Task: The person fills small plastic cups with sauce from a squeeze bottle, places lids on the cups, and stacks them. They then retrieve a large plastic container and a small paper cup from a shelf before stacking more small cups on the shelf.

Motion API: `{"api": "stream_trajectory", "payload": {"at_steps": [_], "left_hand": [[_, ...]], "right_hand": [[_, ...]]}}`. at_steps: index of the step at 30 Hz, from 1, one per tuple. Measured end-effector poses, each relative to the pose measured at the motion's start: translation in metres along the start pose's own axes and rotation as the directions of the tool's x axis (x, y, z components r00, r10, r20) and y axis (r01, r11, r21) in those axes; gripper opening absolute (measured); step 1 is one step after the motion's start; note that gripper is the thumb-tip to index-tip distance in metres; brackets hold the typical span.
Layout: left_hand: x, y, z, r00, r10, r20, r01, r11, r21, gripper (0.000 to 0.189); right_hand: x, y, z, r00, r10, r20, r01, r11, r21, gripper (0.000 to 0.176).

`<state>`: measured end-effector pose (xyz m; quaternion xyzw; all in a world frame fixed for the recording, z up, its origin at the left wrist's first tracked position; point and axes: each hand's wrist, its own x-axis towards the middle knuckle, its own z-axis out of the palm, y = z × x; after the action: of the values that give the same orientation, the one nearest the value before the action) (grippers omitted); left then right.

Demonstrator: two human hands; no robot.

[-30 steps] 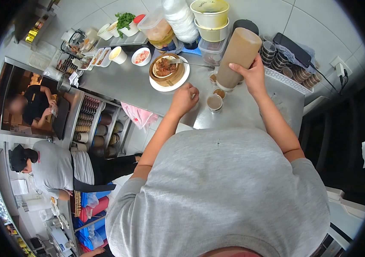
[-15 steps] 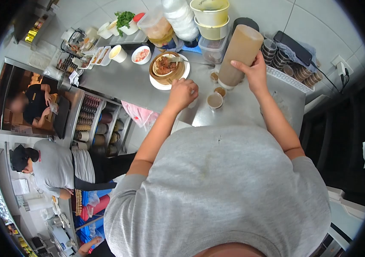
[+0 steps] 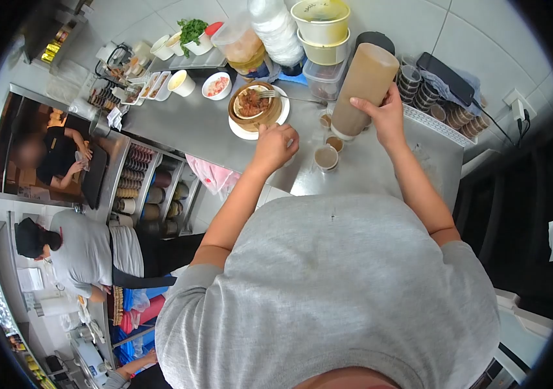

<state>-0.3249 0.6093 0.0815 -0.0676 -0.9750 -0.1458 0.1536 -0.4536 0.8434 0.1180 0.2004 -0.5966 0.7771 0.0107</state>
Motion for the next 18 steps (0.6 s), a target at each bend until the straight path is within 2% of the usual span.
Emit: {"api": "stream_trajectory", "payload": {"at_steps": [3, 6, 9, 12, 15, 18], "left_hand": [[0.002, -0.005, 0.002, 0.997, -0.064, -0.050, 0.069, 0.993, 0.095, 0.006], [0.006, -0.018, 0.013, 0.999, -0.016, -0.043, 0.024, 0.980, 0.199, 0.007], [0.007, -0.022, 0.022, 0.995, 0.083, -0.056, -0.069, 0.974, 0.213, 0.009], [0.005, -0.019, 0.027, 0.972, 0.022, -0.235, 0.021, 0.984, 0.176, 0.014], [-0.014, -0.001, 0.022, 0.963, -0.187, -0.192, 0.196, 0.980, 0.028, 0.018], [-0.045, 0.034, 0.030, 0.976, -0.194, -0.097, 0.191, 0.981, -0.043, 0.030]], "right_hand": [[0.002, -0.006, 0.002, 1.000, -0.013, 0.003, 0.013, 1.000, 0.016, 0.058], [0.011, -0.008, 0.007, 0.999, -0.040, -0.002, 0.040, 0.998, 0.039, 0.059], [0.021, -0.012, 0.022, 0.998, -0.056, -0.021, 0.058, 0.995, 0.079, 0.060], [0.031, -0.011, 0.039, 0.997, -0.076, -0.023, 0.079, 0.987, 0.140, 0.060], [0.039, -0.005, 0.049, 0.996, -0.091, -0.004, 0.090, 0.983, 0.160, 0.062], [0.046, 0.007, 0.060, 0.995, -0.101, 0.024, 0.097, 0.984, 0.148, 0.061]]}}
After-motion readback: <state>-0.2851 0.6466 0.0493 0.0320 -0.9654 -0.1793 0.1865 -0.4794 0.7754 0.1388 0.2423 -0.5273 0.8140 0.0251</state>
